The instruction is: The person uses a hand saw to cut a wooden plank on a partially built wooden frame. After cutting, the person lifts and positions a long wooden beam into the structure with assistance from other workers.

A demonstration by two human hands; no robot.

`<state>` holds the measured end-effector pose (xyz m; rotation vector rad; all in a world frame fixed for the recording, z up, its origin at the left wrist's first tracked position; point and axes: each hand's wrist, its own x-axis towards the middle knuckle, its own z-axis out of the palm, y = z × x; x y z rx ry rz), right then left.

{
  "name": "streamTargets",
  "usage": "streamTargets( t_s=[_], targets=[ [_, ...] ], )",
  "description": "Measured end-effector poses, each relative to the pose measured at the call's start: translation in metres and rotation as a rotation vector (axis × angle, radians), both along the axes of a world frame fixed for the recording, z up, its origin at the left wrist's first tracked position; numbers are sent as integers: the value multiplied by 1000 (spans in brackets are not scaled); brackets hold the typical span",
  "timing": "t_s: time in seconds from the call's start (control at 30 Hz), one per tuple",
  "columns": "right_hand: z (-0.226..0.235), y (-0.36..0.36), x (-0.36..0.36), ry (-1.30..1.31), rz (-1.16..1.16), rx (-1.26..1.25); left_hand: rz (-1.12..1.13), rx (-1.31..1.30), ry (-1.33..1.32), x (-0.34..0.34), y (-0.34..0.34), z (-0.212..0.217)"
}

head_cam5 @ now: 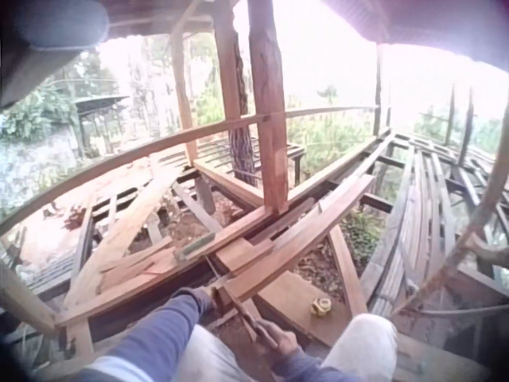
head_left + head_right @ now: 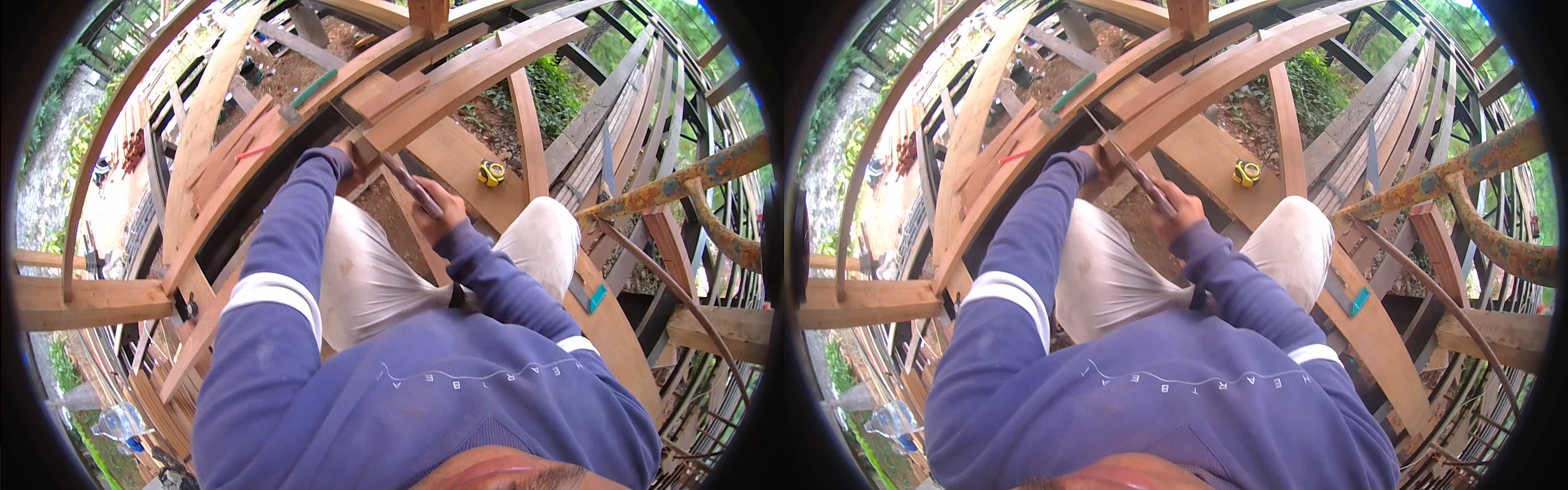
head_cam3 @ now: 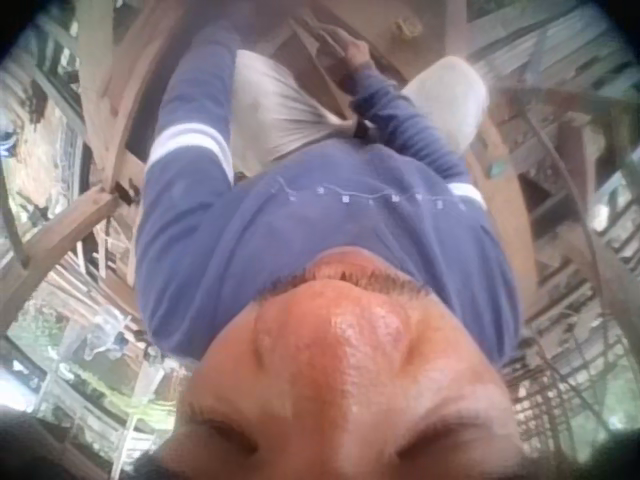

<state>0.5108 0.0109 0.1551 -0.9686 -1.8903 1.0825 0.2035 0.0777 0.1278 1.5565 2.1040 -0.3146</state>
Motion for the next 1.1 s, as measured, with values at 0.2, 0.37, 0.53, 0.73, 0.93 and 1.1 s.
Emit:
streamTargets(
  t_s=[0.2, 0.37, 0.53, 0.73, 0.93, 1.1],
  targets=[
    [-12, -57, 67, 78, 12, 91, 52, -65, -2, -14, -9, 2],
    [-5, -5, 7, 14, 40, -149, 87, -30, 24, -22, 12, -8],
    [8, -42, 48, 44, 7, -85, 126, -33, 36, -35, 5, -23],
    [-2, -12, 13, -40, 15, -163, 113, -59, 44, -32, 6, -23],
    [-1, -16, 24, -85, -9, -204, 98, -49, 58, -35, 10, -31],
    [-4, -49, 68, 33, -62, -38, 90, -62, -8, -33, 15, -30]
  ],
)
